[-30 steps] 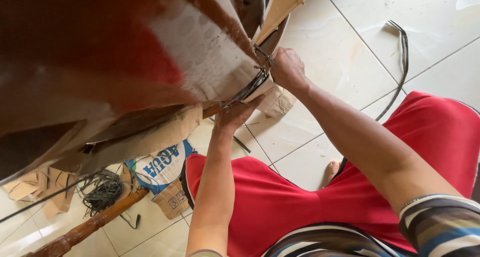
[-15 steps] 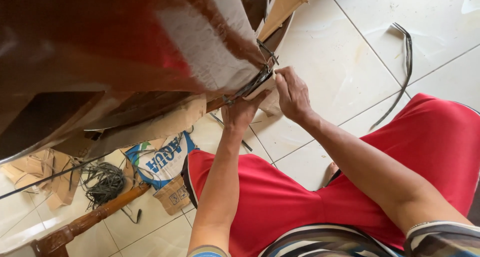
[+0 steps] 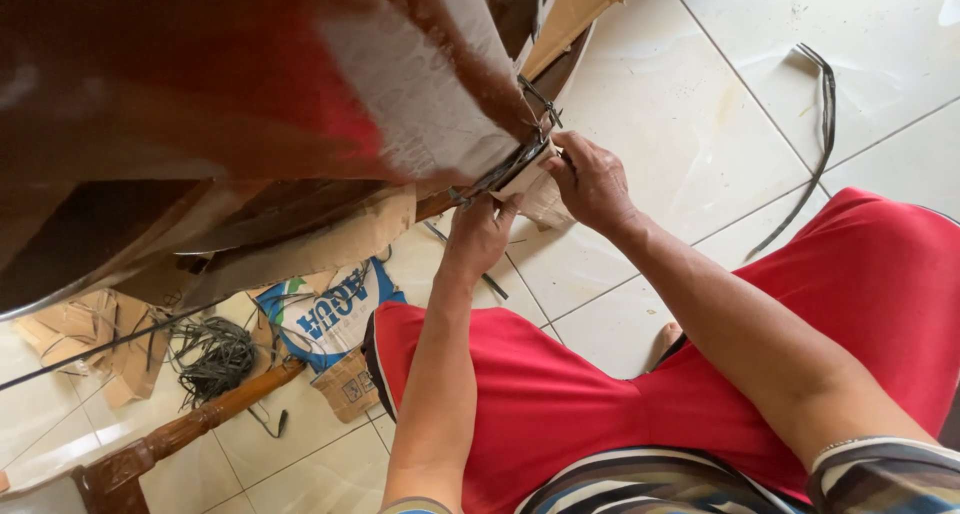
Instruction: Wrapping a wooden chair leg with cardboard and securing it with plastic ties for protection.
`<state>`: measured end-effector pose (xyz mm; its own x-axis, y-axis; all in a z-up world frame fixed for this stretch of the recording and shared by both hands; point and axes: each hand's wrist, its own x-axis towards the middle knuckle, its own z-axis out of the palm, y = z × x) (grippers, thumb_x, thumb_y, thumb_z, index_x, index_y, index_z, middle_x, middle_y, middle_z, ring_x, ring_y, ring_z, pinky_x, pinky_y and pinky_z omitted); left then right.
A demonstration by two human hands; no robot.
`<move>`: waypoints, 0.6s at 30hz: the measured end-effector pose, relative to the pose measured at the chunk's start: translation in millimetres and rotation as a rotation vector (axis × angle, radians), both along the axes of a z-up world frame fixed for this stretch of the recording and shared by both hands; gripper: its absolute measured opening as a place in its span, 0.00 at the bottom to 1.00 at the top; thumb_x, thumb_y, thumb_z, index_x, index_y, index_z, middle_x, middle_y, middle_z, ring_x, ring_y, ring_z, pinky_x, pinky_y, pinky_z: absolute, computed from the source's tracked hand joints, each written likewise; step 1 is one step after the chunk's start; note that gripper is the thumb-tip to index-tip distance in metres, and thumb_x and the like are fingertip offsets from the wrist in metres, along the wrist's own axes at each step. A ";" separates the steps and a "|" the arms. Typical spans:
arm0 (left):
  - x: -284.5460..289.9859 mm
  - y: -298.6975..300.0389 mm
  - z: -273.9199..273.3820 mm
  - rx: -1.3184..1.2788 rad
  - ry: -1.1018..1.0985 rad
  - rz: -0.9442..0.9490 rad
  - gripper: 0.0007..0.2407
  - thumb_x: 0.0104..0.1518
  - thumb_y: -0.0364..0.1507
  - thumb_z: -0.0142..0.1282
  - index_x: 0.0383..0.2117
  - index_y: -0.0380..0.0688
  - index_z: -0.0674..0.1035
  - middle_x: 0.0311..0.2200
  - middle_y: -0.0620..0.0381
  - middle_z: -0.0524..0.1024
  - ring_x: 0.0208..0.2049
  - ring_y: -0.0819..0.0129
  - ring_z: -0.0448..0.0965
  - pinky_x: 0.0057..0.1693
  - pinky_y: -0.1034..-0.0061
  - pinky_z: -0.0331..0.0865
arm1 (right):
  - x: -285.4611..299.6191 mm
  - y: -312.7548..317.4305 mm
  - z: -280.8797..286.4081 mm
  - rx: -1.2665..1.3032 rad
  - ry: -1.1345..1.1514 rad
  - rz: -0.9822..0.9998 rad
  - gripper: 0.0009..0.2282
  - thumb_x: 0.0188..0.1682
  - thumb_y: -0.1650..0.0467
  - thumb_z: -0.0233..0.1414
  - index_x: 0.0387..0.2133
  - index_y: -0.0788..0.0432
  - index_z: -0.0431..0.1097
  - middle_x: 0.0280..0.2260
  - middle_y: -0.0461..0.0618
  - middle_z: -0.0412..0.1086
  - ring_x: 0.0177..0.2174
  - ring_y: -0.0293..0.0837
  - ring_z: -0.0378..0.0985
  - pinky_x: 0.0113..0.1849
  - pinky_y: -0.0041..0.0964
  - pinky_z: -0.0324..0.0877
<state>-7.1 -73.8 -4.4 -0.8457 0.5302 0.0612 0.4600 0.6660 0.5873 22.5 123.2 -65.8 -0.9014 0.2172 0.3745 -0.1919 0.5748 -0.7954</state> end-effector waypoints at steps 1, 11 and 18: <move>0.0 -6.6 -27.9 0.001 0.095 0.038 0.18 0.68 0.44 0.50 0.25 0.46 0.79 0.16 0.53 0.74 0.23 0.51 0.81 0.31 0.63 0.75 | 0.5 0.0 0.5 -0.002 -0.006 0.000 0.16 0.59 0.55 0.48 0.49 0.52 0.68 0.24 0.54 0.66 0.30 0.64 0.77 0.33 0.57 0.72; 37.1 30.6 -37.0 0.140 0.078 0.478 0.17 0.68 0.40 0.50 0.24 0.43 0.79 0.21 0.45 0.78 0.27 0.43 0.82 0.31 0.55 0.73 | 23.4 -30.1 17.6 -0.266 -0.083 -0.188 0.09 0.61 0.64 0.48 0.46 0.55 0.63 0.20 0.55 0.65 0.27 0.62 0.75 0.33 0.55 0.69; 58.6 40.9 12.3 0.387 -0.501 0.570 0.19 0.70 0.41 0.45 0.21 0.48 0.76 0.14 0.66 0.71 0.19 0.79 0.70 0.31 0.83 0.69 | 42.4 -39.5 55.2 -0.787 -0.475 -0.223 0.07 0.63 0.70 0.42 0.39 0.58 0.67 0.20 0.41 0.70 0.23 0.40 0.75 0.31 0.34 0.69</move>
